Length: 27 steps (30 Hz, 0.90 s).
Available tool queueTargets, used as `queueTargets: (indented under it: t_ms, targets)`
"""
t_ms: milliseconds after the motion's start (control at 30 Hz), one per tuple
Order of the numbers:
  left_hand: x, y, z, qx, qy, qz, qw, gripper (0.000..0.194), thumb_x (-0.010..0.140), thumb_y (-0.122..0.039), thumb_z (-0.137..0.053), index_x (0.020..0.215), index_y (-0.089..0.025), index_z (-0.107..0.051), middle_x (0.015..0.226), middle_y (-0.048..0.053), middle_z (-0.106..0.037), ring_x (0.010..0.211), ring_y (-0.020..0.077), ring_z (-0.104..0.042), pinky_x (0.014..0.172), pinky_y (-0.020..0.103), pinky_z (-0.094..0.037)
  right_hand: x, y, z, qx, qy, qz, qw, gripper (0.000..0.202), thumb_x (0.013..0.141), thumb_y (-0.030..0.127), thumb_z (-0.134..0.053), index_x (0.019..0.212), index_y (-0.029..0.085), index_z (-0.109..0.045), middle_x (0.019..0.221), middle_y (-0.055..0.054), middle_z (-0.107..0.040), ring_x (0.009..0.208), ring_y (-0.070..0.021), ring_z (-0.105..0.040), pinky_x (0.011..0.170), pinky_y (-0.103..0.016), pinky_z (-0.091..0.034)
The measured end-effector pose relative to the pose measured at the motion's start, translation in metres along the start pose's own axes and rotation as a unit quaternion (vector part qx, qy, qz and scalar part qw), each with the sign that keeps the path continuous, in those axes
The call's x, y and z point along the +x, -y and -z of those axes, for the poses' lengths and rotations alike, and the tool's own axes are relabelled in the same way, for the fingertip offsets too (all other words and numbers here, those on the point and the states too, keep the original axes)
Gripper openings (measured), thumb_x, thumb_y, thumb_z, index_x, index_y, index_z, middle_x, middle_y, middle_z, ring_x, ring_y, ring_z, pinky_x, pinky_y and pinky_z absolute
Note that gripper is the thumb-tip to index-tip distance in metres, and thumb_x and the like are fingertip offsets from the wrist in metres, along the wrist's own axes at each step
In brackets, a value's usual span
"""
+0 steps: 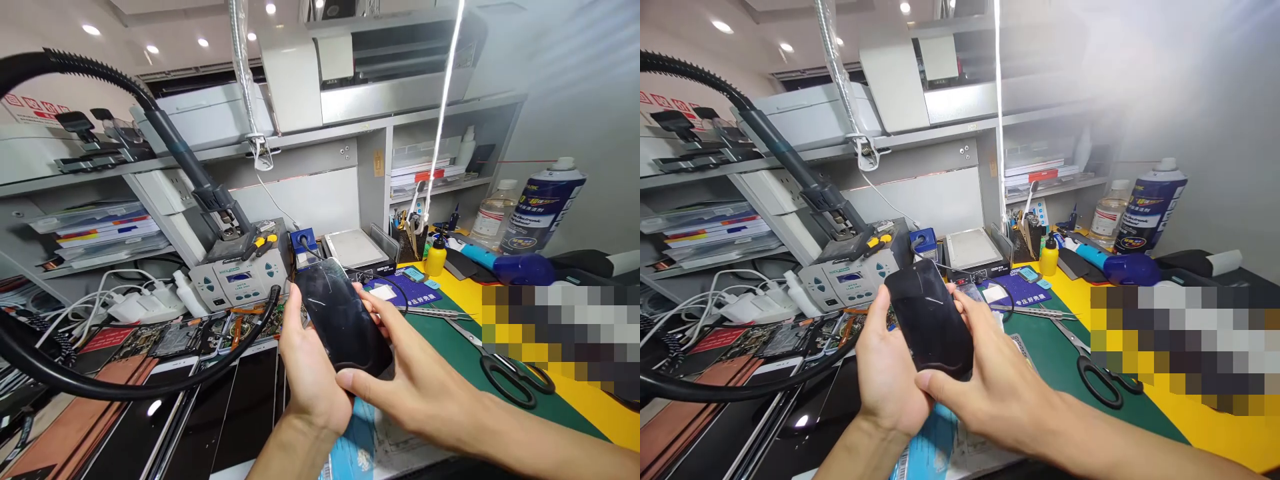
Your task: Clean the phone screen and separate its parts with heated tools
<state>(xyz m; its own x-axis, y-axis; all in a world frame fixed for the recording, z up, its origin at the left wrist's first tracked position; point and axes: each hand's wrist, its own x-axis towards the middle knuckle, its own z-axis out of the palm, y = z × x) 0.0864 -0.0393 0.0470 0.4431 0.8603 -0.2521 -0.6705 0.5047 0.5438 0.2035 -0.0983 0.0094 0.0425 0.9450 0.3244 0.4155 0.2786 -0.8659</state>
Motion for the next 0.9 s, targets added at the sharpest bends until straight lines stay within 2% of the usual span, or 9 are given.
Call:
queueTargets:
  t_ms: [100,267,400,500,633,800,900]
  targets:
    - [-0.002,-0.001,-0.001,-0.008,0.003,0.023,1.0,0.054,0.092,-0.058,-0.05,0.119,-0.016,-0.07,0.106,0.011,-0.075,0.096,0.0276,-0.072,0.089,0.042,-0.056,-0.001,-0.001,-0.001,0.002,0.015,0.007,1.0,0.089,0.085,0.03,-0.077,0.155,0.037,-0.023,0.157,-0.005,-0.04,0.144,-0.0248,-0.04,0.119,-0.043,-0.037]
    - [-0.002,-0.004,0.0,-0.024,0.052,0.055,0.997,0.061,0.091,-0.062,-0.046,0.112,-0.01,-0.072,0.1,0.016,-0.074,0.091,0.0299,-0.071,0.088,0.045,-0.056,0.001,0.001,0.011,0.041,0.064,0.011,0.997,0.092,0.085,0.021,-0.075,0.157,0.035,-0.02,0.159,-0.006,-0.037,0.145,-0.0257,-0.037,0.12,-0.046,-0.035]
    - [-0.003,-0.007,0.0,-0.013,0.045,0.055,0.997,0.066,0.091,-0.064,-0.042,0.113,-0.008,-0.07,0.094,0.017,-0.073,0.085,0.0295,-0.071,0.083,0.045,-0.056,0.001,0.001,0.02,0.103,0.098,-0.017,0.99,0.082,0.088,0.017,-0.069,0.155,0.036,-0.026,0.159,-0.004,-0.038,0.141,-0.023,-0.042,0.118,-0.043,-0.036]
    - [-0.003,-0.009,0.0,0.014,0.039,0.055,0.998,0.069,0.091,-0.066,-0.04,0.114,-0.007,-0.069,0.087,0.016,-0.072,0.076,0.0279,-0.07,0.076,0.044,-0.056,0.002,0.0,0.027,0.157,0.122,-0.026,0.98,0.068,0.092,0.017,-0.063,0.151,0.034,-0.035,0.154,-0.005,-0.044,0.134,-0.0215,-0.049,0.117,-0.043,-0.038]
    - [-0.004,-0.012,0.0,0.036,0.048,0.06,0.996,0.071,0.091,-0.067,-0.038,0.113,-0.007,-0.068,0.085,0.015,-0.071,0.073,0.027,-0.068,0.073,0.042,-0.056,0.006,0.0,0.034,0.177,0.143,-0.029,0.973,0.064,0.095,0.021,-0.061,0.153,0.032,-0.036,0.142,-0.007,-0.053,0.138,-0.0227,-0.045,0.117,-0.044,-0.037]
    - [-0.003,-0.012,0.001,0.02,0.071,0.07,0.995,0.071,0.091,-0.068,-0.04,0.115,-0.007,-0.067,0.086,0.016,-0.07,0.075,0.0275,-0.068,0.076,0.044,-0.055,0.011,0.005,0.041,0.199,0.164,-0.051,0.965,0.062,0.097,0.026,-0.059,0.154,0.032,-0.037,0.153,-0.008,-0.047,0.141,-0.0245,-0.044,0.115,-0.045,-0.04]
    - [-0.001,-0.012,0.003,0.017,0.069,0.074,0.995,0.067,0.091,-0.066,-0.042,0.112,-0.008,-0.068,0.087,0.014,-0.069,0.076,0.026,-0.067,0.078,0.044,-0.055,0.011,0.007,0.045,0.217,0.173,-0.068,0.958,0.059,0.097,0.028,-0.058,0.153,0.033,-0.039,0.153,-0.006,-0.049,0.142,-0.0247,-0.044,0.114,-0.046,-0.04]
